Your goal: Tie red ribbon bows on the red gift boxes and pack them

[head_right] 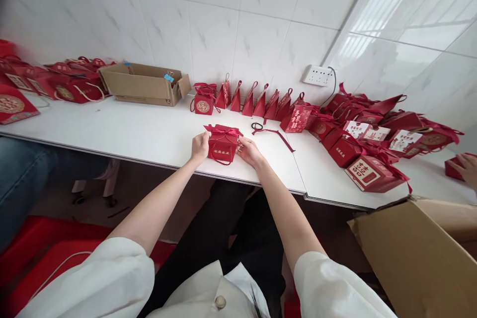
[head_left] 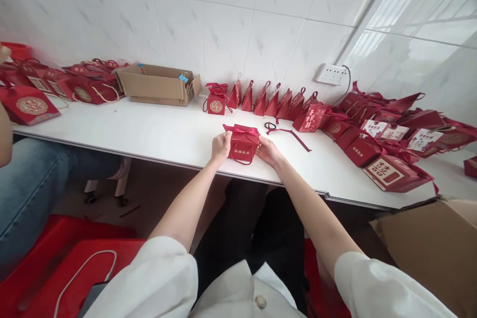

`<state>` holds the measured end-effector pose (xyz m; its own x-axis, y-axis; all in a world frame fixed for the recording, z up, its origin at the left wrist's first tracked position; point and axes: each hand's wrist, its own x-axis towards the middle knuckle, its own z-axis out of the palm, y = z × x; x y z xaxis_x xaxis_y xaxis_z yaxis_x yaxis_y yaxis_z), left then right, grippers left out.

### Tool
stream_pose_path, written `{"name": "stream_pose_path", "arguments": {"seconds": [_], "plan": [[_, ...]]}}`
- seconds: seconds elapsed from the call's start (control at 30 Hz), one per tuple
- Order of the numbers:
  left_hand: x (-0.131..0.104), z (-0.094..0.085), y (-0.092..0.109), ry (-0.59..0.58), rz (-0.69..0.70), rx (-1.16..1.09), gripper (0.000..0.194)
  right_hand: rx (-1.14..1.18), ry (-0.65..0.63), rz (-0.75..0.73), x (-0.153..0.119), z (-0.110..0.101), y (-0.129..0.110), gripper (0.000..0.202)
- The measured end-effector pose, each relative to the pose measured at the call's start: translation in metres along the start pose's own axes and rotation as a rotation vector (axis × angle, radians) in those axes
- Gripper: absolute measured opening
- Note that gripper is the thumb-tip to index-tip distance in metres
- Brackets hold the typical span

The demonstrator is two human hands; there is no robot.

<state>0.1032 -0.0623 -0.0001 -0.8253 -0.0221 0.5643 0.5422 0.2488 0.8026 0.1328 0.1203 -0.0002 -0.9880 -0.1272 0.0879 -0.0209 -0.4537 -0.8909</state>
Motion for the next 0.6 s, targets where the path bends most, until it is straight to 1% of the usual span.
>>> {"name": "stream_pose_path", "arguments": {"seconds": [0.4, 0.6], "plan": [[-0.0034, -0.0018, 0.0033, -0.029, -0.073, -0.064, 0.046, -0.01, 0.05, 0.016, -0.0009, 0.001, 0.0017, 0.026], [-0.0065, -0.0027, 0.0042, -0.003, -0.101, -0.074, 0.043, -0.002, 0.07, -0.013, -0.0073, 0.0048, 0.0022, 0.032]]}}
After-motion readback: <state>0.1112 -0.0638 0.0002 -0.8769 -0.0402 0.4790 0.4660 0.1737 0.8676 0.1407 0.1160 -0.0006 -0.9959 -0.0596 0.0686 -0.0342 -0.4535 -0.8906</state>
